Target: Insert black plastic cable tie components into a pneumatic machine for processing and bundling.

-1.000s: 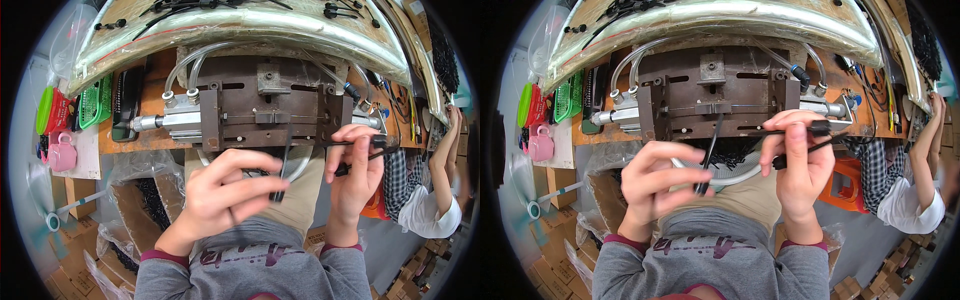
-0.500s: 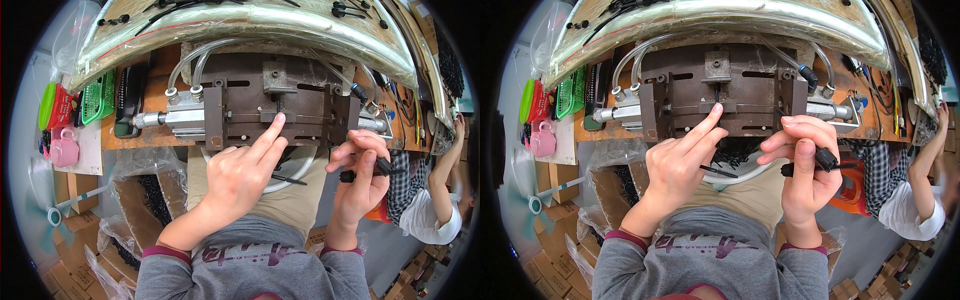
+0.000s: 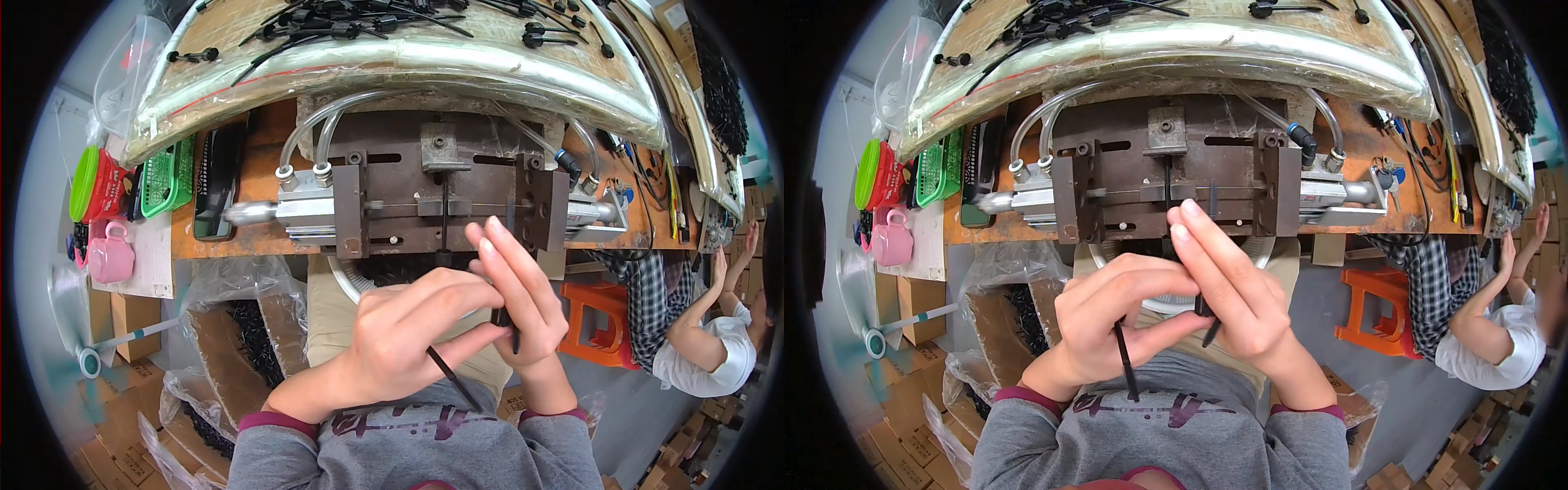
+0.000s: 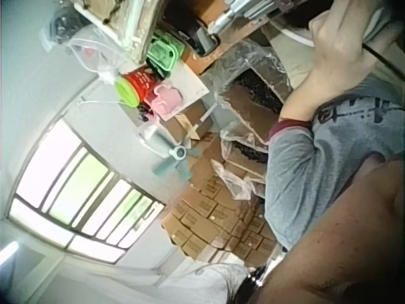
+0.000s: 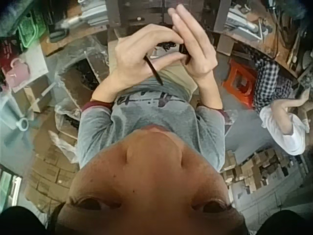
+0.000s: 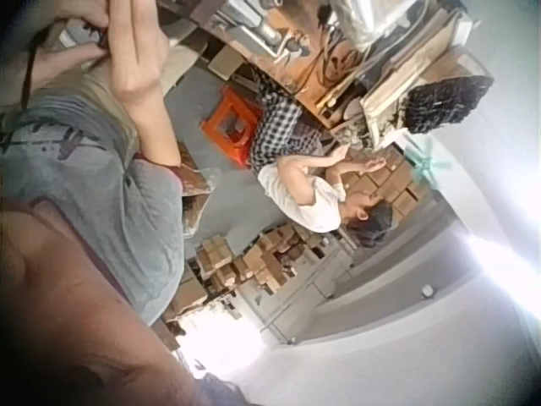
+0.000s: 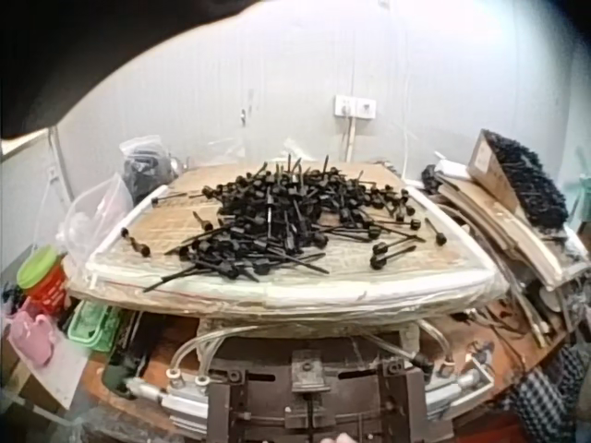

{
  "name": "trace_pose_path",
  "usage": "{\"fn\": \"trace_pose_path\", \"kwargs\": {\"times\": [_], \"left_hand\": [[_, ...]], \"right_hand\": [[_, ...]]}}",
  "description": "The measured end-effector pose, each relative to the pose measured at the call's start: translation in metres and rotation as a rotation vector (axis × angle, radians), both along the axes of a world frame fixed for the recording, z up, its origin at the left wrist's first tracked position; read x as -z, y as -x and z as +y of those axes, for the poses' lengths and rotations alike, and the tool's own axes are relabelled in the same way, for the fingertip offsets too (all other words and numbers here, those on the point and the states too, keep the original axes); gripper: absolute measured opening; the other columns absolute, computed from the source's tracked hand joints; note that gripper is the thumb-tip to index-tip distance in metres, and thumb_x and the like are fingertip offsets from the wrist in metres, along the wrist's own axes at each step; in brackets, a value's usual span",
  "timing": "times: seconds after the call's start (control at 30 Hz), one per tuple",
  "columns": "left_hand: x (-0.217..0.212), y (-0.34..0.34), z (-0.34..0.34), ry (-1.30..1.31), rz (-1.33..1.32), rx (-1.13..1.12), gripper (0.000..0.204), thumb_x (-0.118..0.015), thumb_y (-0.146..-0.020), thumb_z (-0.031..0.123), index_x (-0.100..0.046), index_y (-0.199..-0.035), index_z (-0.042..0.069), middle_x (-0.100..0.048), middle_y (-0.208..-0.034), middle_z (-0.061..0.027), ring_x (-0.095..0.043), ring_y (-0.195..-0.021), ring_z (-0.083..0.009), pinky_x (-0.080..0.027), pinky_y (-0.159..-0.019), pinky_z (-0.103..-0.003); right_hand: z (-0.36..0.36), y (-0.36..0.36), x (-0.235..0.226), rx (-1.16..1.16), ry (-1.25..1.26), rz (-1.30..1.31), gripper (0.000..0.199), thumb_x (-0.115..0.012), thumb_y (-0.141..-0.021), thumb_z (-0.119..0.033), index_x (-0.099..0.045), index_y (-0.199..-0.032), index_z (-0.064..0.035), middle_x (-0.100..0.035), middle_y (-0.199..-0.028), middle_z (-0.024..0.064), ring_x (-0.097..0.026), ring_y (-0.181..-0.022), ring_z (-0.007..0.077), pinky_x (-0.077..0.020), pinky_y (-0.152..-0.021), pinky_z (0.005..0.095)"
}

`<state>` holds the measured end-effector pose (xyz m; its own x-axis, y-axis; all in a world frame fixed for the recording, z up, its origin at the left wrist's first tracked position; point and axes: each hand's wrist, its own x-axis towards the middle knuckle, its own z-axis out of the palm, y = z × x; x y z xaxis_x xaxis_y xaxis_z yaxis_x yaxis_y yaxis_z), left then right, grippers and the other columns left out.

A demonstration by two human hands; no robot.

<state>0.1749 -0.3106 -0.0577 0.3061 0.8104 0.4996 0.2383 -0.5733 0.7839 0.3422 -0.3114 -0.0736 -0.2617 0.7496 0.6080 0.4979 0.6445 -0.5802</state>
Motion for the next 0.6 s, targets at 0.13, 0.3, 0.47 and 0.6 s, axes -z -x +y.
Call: {"fn": "trace_pose_path", "kwargs": {"times": [0.13, 0.3, 0.47, 0.6], "left_hand": [[-0.001, 0.004, -0.002, -0.013, -0.008, -0.015, 0.039, -0.087, -0.067, 0.007, -0.072, -0.102, 0.003, -0.071, -0.096, -0.0107, -0.07, -0.081, -0.0208, -0.056, -0.063, -0.029], [0.016, 0.013, -0.001, -0.107, 0.361, -0.208, 0.035, -0.083, -0.068, 0.008, -0.074, -0.102, 0.006, -0.069, -0.113, -0.0113, -0.068, -0.073, -0.0192, -0.054, -0.057, -0.028], [0.033, 0.01, 0.005, -0.196, 0.594, -0.226, 0.03, -0.08, -0.073, 0.014, -0.073, -0.1, 0.007, -0.066, -0.128, -0.0108, -0.063, -0.057, -0.0144, -0.05, -0.052, -0.026], [0.022, 0.007, 0.012, -0.255, 0.726, -0.214, 0.027, -0.079, -0.074, 0.016, -0.073, -0.099, 0.007, -0.066, -0.127, -0.0106, -0.062, -0.056, -0.0124, -0.047, -0.05, -0.025]], "right_hand": [[0.006, 0.005, -0.001, -0.005, -0.001, 0.071, 0.038, -0.06, -0.086, 0.005, -0.061, -0.123, 0.012, -0.059, -0.128, 0.03, -0.068, -0.108, 0.0357, -0.0594, -0.088, 0.0369], [-0.002, -0.016, 0.007, 0.119, 0.189, 0.351, 0.032, -0.046, -0.102, 0.0, -0.056, -0.132, 0.0064, -0.072, -0.092, 0.0143, -0.063, -0.061, 0.0113, -0.0495, -0.052, 0.0223], [-0.003, -0.029, 0.01, -0.092, 0.48, 0.641, 0.042, -0.047, -0.106, -0.033, -0.055, -0.115, 0.007, -0.048, -0.066, -0.0003, -0.041, -0.055, 0.0037, -0.0295, -0.05, 0.0202], [-0.004, -0.023, 0.003, -0.124, 0.565, 0.907, 0.056, -0.031, -0.106, -0.047, -0.054, -0.1, 0.003, -0.045, -0.072, 0.0029, -0.043, -0.057, 0.0096, -0.0343, -0.055, 0.0244]]}}
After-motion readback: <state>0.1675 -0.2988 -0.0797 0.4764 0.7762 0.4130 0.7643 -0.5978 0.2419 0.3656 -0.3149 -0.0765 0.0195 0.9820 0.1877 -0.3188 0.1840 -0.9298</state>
